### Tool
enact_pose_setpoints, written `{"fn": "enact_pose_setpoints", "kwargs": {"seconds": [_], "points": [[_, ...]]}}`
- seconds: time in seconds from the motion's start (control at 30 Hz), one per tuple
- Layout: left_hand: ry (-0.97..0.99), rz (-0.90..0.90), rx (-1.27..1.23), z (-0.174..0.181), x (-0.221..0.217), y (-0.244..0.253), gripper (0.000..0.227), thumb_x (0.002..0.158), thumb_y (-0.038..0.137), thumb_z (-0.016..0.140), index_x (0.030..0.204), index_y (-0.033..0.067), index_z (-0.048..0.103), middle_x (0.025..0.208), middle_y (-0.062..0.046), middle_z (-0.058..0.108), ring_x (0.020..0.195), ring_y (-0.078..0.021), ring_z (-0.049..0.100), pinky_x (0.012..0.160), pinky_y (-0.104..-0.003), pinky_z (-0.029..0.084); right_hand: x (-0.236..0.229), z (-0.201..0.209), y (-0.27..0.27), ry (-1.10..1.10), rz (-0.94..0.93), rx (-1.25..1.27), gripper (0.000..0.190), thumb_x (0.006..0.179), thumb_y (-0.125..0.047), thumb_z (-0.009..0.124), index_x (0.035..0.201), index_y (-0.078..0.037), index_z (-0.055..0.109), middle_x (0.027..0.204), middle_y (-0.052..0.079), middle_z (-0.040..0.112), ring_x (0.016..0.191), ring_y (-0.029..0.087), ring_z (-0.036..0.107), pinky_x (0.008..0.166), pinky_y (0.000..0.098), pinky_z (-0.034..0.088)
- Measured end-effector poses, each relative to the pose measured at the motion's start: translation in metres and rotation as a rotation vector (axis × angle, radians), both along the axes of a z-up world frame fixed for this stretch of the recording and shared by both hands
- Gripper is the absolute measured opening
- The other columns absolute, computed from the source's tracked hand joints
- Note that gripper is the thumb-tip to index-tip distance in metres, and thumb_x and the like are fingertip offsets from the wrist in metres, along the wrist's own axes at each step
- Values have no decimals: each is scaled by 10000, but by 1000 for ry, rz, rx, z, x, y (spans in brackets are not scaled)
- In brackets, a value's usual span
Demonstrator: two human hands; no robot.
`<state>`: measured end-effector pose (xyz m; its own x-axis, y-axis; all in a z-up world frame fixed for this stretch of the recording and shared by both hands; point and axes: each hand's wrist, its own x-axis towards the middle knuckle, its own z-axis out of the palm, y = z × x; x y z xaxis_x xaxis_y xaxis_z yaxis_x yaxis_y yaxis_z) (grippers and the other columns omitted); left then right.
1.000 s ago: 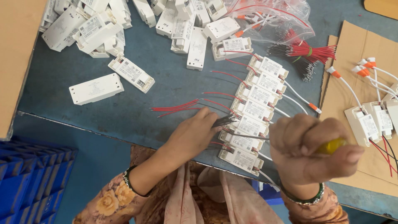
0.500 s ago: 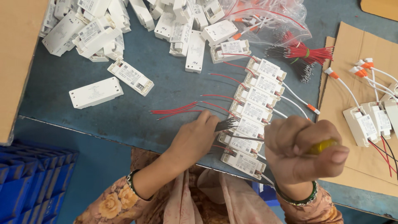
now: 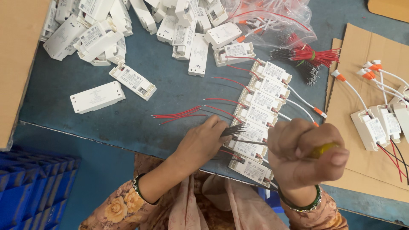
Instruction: The person organizes a row of led drivers, uses a screwdriver to tighten components on each driver one at a time, and then gathers and counts bunches of wires by hand.
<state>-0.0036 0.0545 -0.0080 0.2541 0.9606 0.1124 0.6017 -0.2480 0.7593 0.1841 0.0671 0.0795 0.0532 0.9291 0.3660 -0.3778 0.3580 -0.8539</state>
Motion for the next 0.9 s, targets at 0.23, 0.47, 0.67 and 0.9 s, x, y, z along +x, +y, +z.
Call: {"fn": "enact_pose_setpoints", "kwargs": {"seconds": [0.23,0.47,0.67,0.9], "points": [[-10,15,33,0,0,-2,263,907,232,725,1063,51,617,990,-119,599,851,-366,659,688,-474,529,18,-1,-5,108,33,-25,648,1090,-667,356,779,-99,341,518,-2,284,442,79,151,410,277,178],[-16,26,29,-1,0,-3,249,907,232,727,1027,51,606,976,-124,590,842,-375,651,678,-479,523,12,-6,-3,92,14,-54,612,1037,-650,353,765,-102,350,502,-4,279,430,79,155,410,278,172],[-16,25,64,-6,4,-3,212,890,190,724,981,58,584,996,-110,591,806,-370,656,652,-480,515,8,-9,-7,38,4,-30,587,1016,-645,384,783,-108,356,512,-4,280,415,86,178,384,276,189],[-22,28,93,-8,6,-3,227,881,173,728,996,55,572,1000,-108,592,774,-367,656,634,-474,515,9,-12,-9,22,61,23,589,1037,-625,392,791,-91,360,530,15,311,421,88,202,399,289,203]]}}
